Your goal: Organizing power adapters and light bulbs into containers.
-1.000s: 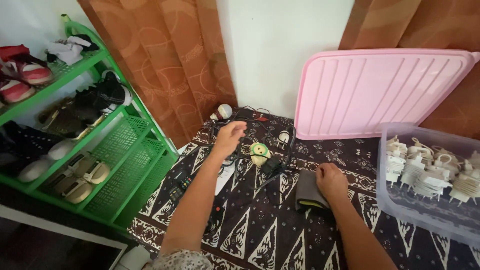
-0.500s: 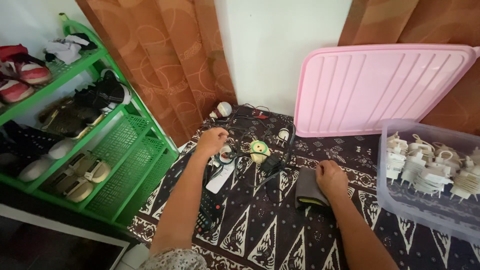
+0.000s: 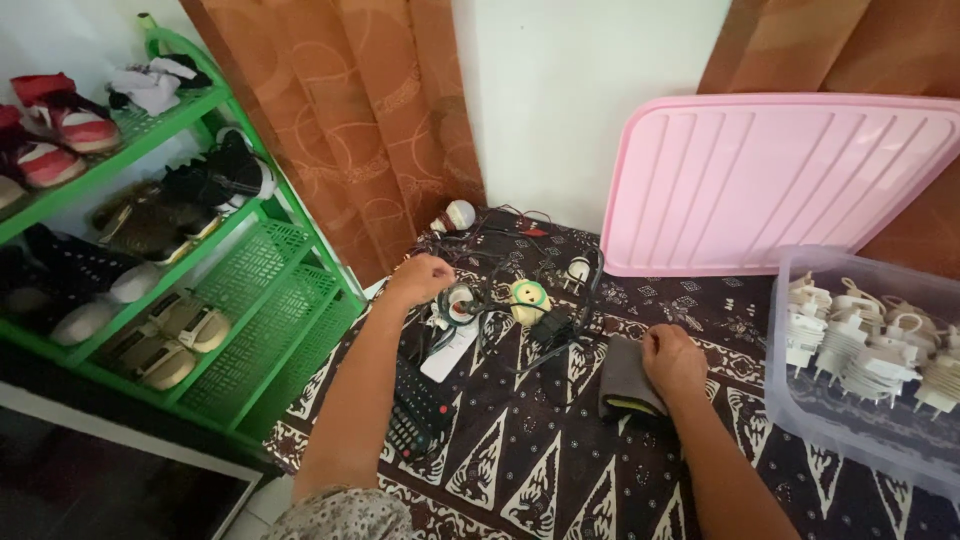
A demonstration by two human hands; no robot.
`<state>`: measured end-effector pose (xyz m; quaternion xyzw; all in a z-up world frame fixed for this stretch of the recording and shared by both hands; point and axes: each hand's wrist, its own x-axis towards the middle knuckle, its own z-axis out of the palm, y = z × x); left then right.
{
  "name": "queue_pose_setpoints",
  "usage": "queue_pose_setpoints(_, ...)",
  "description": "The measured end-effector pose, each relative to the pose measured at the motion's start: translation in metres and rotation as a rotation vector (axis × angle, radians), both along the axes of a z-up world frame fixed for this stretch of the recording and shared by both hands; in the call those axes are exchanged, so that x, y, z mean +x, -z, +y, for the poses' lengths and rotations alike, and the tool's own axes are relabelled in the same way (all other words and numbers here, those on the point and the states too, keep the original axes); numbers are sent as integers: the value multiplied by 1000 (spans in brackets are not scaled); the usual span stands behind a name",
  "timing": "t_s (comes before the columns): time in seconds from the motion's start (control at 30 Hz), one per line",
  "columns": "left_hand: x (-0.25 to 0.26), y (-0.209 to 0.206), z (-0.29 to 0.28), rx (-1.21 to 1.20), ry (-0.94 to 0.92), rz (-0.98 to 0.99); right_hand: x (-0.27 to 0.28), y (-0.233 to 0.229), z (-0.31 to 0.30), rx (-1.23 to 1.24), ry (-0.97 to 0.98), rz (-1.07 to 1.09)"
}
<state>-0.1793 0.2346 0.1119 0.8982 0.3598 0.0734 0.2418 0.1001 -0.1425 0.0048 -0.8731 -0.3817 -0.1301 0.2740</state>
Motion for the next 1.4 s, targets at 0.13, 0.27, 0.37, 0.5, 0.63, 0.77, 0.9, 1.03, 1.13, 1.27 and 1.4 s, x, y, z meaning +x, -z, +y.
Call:
queue_pose_setpoints(0.13, 1, 6, -3, 37, 125, -26, -9, -8, -1, 114, -17, -45)
queue_pose_setpoints(0.27, 7, 2, -18, 139, 160, 106, -10, -10, -2, 123, -14, -48)
queue_pose_setpoints(0.37, 9, 11, -22, 233, 131, 143, -8, -7, -1, 100, -12, -41)
queue_pose_setpoints(0.5, 12, -1, -33, 313, 100, 116, -12, -12, -3, 120, -22, -24)
queue_pose_setpoints(0.63, 13, -8, -25, 345, 74, 32, -9, -8, -2, 145, -39, -59)
queue_pose_setpoints(0.77, 20, -18, -14, 196, 81, -209, -8, -10, -1, 88, -16, -41)
queue_pose_setpoints(0.9, 21, -33, -19, 29, 54, -453, -13, -15, -3, 117, -23, -52)
queue_pose_setpoints(1.03, 29, -42, -21, -152, 138, -641, -9, -13, -1, 15, 4, 42)
queue_pose_setpoints(1.13, 34, -56, -32, -195, 71, -641, -7, -9, -2, 77, -26, -50)
queue_pose_setpoints(1.27, 48, -53, -30, -289, 124, -803, -9, -11, -1, 96, -25, -36)
queue_pose_setpoints(1.4, 59, -67, -34, -376, 149, -904, -8, -7, -1, 129, -25, -51)
